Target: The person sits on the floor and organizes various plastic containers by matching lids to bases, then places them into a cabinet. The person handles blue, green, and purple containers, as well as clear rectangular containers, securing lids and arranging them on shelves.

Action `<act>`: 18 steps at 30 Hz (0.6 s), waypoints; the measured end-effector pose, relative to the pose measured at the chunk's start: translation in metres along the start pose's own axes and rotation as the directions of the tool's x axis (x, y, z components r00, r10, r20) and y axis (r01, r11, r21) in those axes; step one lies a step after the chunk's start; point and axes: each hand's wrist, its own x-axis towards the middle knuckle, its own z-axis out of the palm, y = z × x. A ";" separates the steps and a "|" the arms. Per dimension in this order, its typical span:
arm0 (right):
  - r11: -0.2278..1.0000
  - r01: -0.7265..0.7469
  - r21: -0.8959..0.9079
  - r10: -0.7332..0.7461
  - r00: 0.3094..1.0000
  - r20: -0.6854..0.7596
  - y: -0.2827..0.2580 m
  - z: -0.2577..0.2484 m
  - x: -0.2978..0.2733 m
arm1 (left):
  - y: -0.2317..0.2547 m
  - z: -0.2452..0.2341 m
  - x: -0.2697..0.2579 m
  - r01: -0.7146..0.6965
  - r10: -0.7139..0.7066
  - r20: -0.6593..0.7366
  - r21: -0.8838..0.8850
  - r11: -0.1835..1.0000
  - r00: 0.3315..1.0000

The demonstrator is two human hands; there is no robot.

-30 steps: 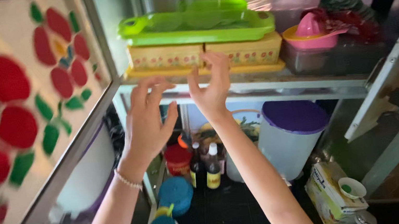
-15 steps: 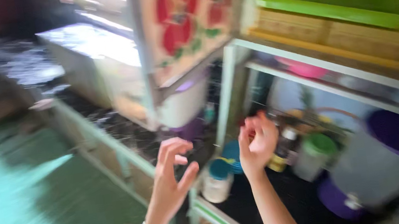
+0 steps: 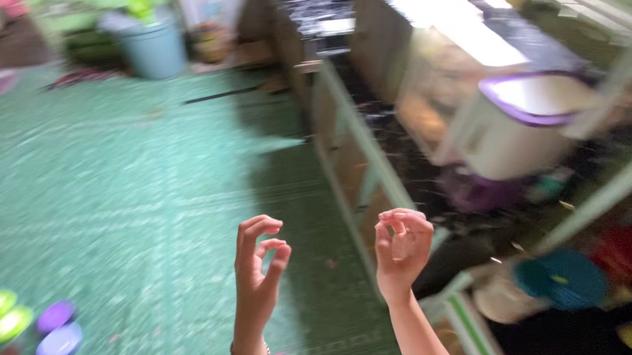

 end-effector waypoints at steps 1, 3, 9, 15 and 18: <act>0.999 -0.033 0.036 0.033 0.999 0.012 0.009 0.019 -0.011 | -0.005 -0.027 -0.004 0.029 -0.028 -0.037 0.023 0.999 0.999; 0.989 -0.103 0.107 0.099 0.994 0.042 0.022 0.055 -0.034 | -0.009 -0.083 -0.017 0.088 -0.080 -0.116 0.063 0.994 0.990; 0.921 -0.319 0.224 0.272 0.937 0.218 0.053 0.176 -0.111 | -0.001 -0.246 -0.052 0.213 -0.150 -0.374 0.133 0.968 0.915; 0.810 -0.502 0.303 0.368 0.837 0.405 0.070 0.291 -0.190 | 0.019 -0.356 -0.097 0.238 -0.080 -0.582 0.200 0.951 0.809; 0.821 -0.524 0.227 0.349 0.775 0.526 0.077 0.338 -0.223 | 0.023 -0.396 -0.125 0.278 -0.062 -0.685 0.209 0.938 0.726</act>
